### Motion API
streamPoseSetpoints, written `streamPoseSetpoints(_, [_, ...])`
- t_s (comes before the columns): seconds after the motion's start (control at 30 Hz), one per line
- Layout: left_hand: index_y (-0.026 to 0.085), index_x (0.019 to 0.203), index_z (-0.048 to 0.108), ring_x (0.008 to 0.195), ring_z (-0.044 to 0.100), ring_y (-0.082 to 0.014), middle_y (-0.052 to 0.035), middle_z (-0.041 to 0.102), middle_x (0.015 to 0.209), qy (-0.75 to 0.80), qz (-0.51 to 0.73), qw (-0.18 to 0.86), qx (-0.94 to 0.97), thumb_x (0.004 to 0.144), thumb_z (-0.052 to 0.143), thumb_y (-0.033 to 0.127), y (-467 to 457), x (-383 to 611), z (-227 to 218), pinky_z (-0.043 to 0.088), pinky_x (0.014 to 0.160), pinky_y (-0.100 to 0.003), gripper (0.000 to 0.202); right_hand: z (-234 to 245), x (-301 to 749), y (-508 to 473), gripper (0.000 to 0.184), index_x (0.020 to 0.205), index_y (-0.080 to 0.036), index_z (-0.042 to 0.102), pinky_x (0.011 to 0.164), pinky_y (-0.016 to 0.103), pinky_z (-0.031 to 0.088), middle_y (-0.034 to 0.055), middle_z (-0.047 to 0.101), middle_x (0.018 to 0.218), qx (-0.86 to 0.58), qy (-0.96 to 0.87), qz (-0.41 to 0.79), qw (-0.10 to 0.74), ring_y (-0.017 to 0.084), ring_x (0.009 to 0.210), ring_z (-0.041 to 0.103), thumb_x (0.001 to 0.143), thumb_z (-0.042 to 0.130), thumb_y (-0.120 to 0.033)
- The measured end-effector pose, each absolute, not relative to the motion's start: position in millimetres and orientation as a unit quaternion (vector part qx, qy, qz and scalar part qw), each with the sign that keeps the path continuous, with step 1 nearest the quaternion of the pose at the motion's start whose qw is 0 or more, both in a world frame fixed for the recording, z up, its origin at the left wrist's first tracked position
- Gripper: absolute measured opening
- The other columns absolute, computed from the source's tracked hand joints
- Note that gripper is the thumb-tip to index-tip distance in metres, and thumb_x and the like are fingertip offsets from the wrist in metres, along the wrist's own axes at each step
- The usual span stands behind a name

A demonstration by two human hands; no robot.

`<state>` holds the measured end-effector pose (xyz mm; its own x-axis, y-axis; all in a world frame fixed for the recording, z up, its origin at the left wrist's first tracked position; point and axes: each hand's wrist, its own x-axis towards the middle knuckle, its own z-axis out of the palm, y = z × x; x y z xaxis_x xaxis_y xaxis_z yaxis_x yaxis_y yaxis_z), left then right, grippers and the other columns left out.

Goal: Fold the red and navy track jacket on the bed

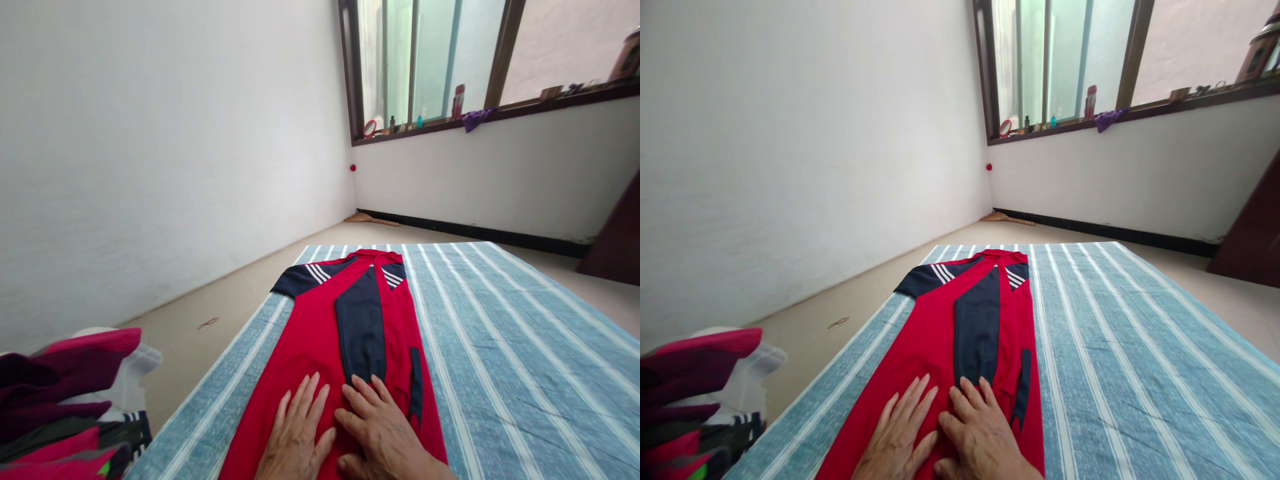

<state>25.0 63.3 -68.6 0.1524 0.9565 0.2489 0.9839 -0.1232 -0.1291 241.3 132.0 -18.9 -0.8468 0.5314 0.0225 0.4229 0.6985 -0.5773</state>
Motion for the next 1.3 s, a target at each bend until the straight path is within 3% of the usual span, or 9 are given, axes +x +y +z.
streamPoseSetpoints(0.5, [0.032,0.145,0.03,0.133,0.039,-0.0258,-0.0038,0.035,0.149,-0.648,-0.038,0.119,-0.752,0.091,0.047,0.036,62.8,25.8,-65.2,0.038,0.104,-0.047,0.056,-19.4,240.2,132.8,0.052,0.13,-0.029,0.052,0.112,0.054,0.007,0.0067,0.038,0.148,-0.262,-0.918,0.282,0.095,0.031,0.139,0.021,0.083,0.059,-0.05])
streamPoseSetpoints(1.3, [0.028,0.141,0.039,0.131,0.043,-0.0229,-0.0043,0.04,0.146,-0.618,-0.038,0.193,-0.761,0.091,0.048,0.037,64.1,21.6,-69.7,0.041,0.103,-0.042,0.052,-20.0,240.4,134.0,0.052,0.131,-0.029,0.052,0.112,0.053,0.008,0.0065,0.04,0.146,-0.262,-0.919,0.278,0.094,0.03,0.139,0.023,0.084,0.058,-0.051])
